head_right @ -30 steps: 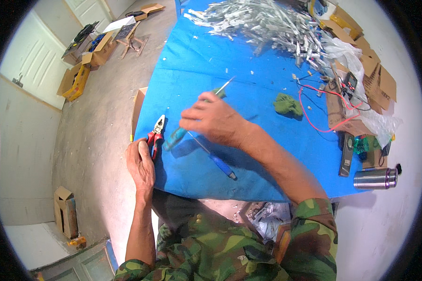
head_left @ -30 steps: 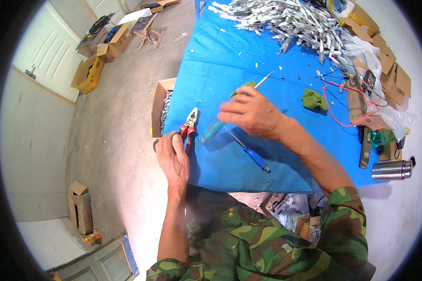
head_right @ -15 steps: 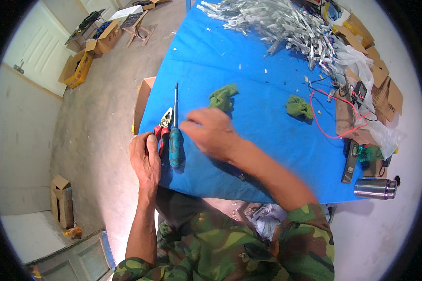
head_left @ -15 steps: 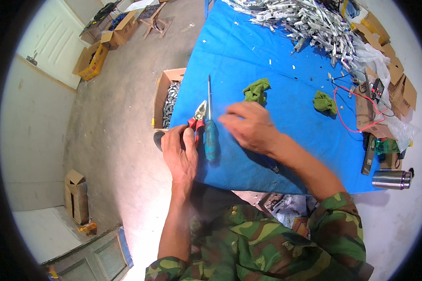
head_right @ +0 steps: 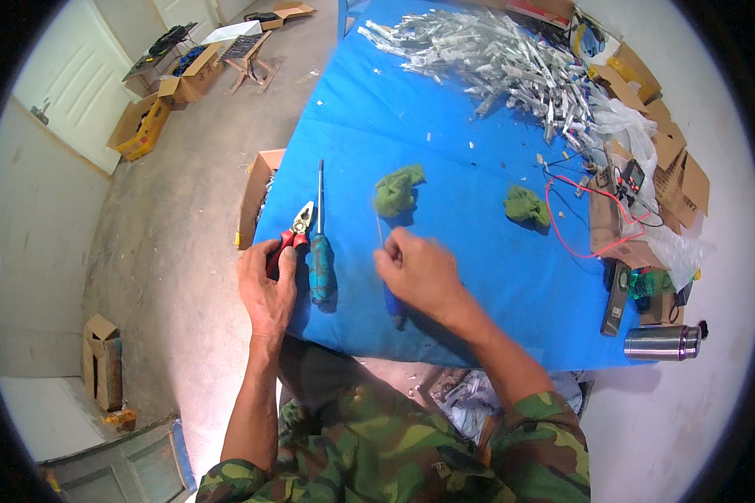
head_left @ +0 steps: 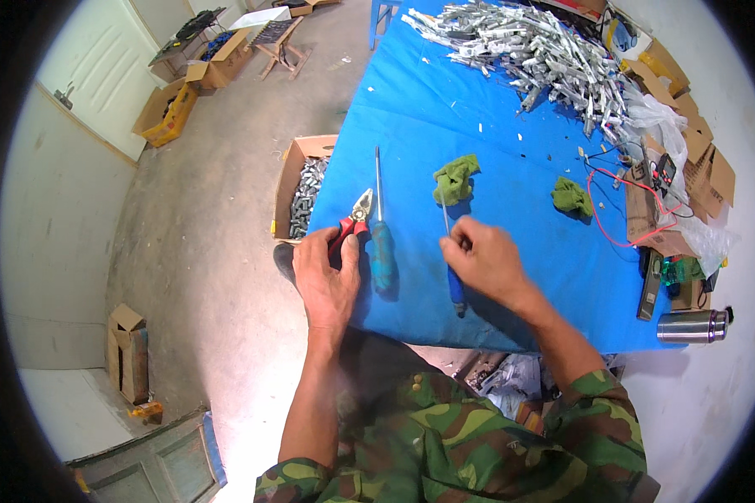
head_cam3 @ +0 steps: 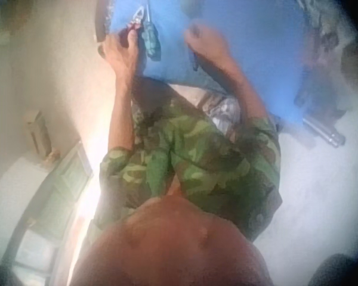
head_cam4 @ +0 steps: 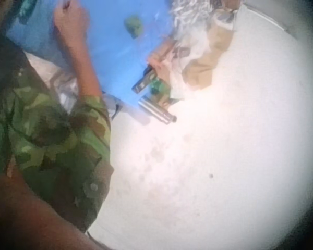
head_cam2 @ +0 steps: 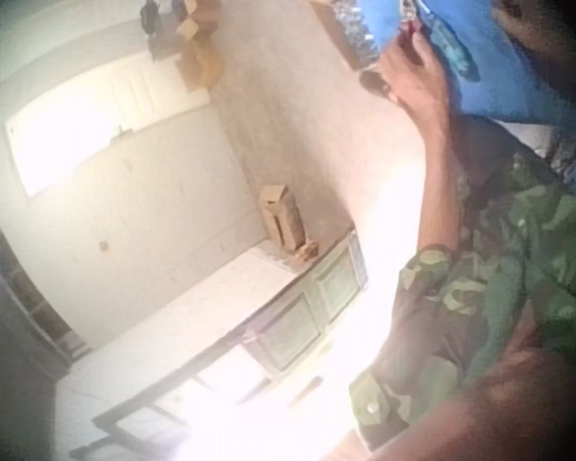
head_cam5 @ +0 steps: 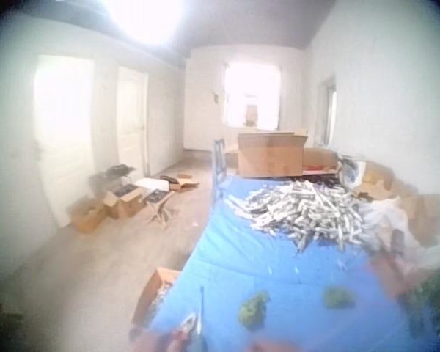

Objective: The person uses pliers and a screwdriver to assemble small metal components on a table, then wipes one of the parts with a cloth.

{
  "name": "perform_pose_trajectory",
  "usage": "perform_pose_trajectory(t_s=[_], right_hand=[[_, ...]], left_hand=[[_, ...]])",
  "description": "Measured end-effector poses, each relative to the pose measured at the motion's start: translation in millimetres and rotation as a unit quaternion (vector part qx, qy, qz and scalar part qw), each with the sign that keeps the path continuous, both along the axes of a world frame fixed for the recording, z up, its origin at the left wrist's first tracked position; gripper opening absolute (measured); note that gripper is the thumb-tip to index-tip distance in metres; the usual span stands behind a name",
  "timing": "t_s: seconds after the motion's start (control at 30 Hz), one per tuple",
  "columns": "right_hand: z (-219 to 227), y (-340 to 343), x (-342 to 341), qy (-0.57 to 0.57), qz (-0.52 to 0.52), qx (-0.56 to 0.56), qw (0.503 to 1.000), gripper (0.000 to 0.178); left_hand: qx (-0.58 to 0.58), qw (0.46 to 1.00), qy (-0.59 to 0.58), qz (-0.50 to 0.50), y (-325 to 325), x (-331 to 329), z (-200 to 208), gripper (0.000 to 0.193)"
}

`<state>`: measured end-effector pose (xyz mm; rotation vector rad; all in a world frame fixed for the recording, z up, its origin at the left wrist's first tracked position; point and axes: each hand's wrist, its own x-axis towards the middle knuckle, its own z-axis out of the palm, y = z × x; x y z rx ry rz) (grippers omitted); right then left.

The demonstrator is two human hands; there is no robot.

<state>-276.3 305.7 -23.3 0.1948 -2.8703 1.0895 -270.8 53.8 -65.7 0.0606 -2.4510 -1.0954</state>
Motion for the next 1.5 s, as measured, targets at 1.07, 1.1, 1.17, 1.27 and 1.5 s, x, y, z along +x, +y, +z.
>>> perform_pose_trajectory(t_s=[1.07,1.1,1.17,1.27,1.5], right_hand=[[-18.0,21.7,-69.3,0.138,0.015,0.088,0.986,0.042],[-21.0,17.5,-64.3,0.156,0.029,0.086,0.983,0.041],[-26.7,14.3,-51.6,0.188,0.049,0.093,0.977,0.040],[-31.9,21.9,-26.3,0.185,0.064,0.076,0.978,0.037],[-4.4,62.0,115.1,0.073,0.145,0.114,0.980,0.039]], left_hand=[[-0.008,1.000,0.024,0.001,0.2,-1.7,-7.3,0.023],[-0.006,1.000,0.020,0.005,-1.7,-0.9,-6.4,0.023],[-0.002,1.000,0.013,0.003,0.4,-3.2,-6.4,0.023],[-0.015,1.000,0.018,-0.003,1.6,-3.4,-5.4,0.022],[0.004,1.000,0.011,-0.008,3.3,-1.3,-6.5,0.022]])
